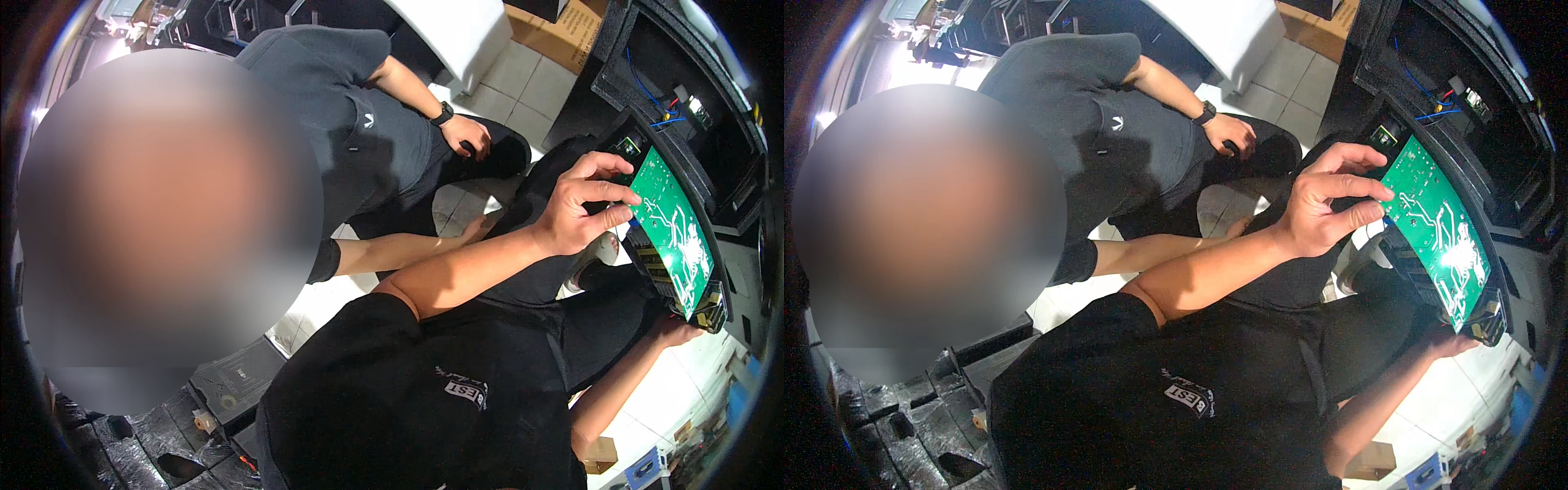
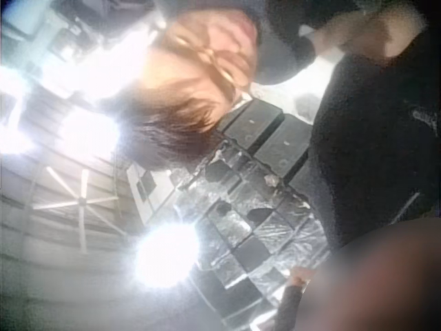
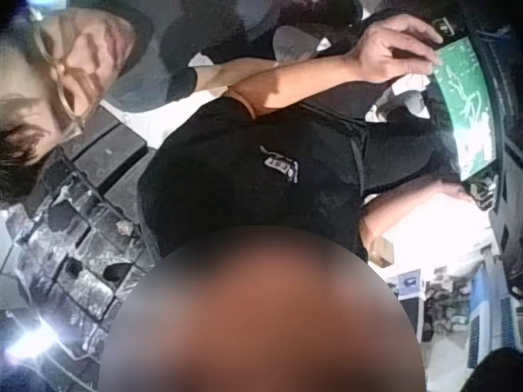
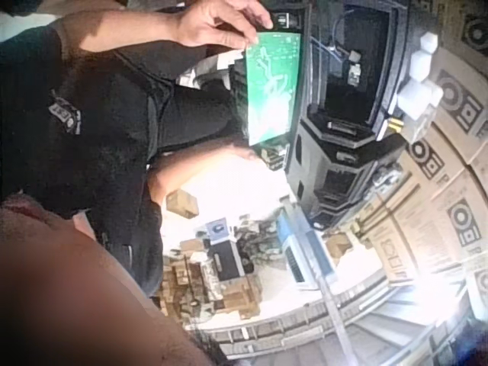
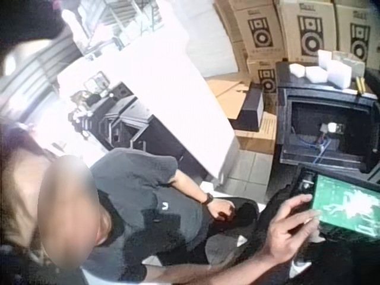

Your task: The person removes foam padding from a green circuit board and places it into a black enclosure. They then use a yellow utility knife to trim or adjust components on the board and connect wires inside the enclosure.

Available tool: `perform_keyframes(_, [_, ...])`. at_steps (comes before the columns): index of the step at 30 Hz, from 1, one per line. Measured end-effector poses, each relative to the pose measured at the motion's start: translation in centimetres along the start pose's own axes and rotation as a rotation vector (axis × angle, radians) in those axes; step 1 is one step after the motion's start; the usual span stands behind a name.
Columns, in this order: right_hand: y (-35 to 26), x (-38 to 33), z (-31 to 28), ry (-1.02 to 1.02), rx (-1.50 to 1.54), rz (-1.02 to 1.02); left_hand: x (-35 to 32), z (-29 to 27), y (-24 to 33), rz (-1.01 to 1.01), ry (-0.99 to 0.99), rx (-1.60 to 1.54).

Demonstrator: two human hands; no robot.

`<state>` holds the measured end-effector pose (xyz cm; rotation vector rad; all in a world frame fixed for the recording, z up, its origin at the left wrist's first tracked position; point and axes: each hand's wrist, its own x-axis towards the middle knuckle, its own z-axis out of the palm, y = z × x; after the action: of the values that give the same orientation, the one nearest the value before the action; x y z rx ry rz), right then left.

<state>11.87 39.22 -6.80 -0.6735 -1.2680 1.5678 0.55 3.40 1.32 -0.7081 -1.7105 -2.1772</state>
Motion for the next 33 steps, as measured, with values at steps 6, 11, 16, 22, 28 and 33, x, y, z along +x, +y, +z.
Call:
perform_keyframes(6, [3.7, 0.8, -3.1, -0.017, -0.212, 0.050, -2.2, 1.9, -2.5, -0.164, 0.094, -0.133])
perform_keyframes(11, [5.2, -1.8, -5.2, -0.008, -0.036, -0.002, -3.6, 1.5, -3.1, -0.194, 0.131, -0.332])
perform_keyframes(16, [2.8, -2.9, -3.4, -0.065, -0.081, -0.030, -1.7, -0.8, -2.1, 0.046, 0.026, 0.072])
perform_keyframes(22, [2.6, -2.9, -3.1, -0.024, 0.027, 0.016, 0.5, -2.8, -0.1, 0.358, -0.117, 0.506])
perform_keyframes(28, [2.9, -2.5, -4.0, 0.017, 0.077, 0.068, 2.7, -3.5, 1.0, 0.347, -0.258, 0.601])
perform_keyframes(33, [3.0, -3.0, -4.2, -0.061, -0.186, -0.082, 4.5, -3.6, 1.5, 0.455, -0.445, 0.638])
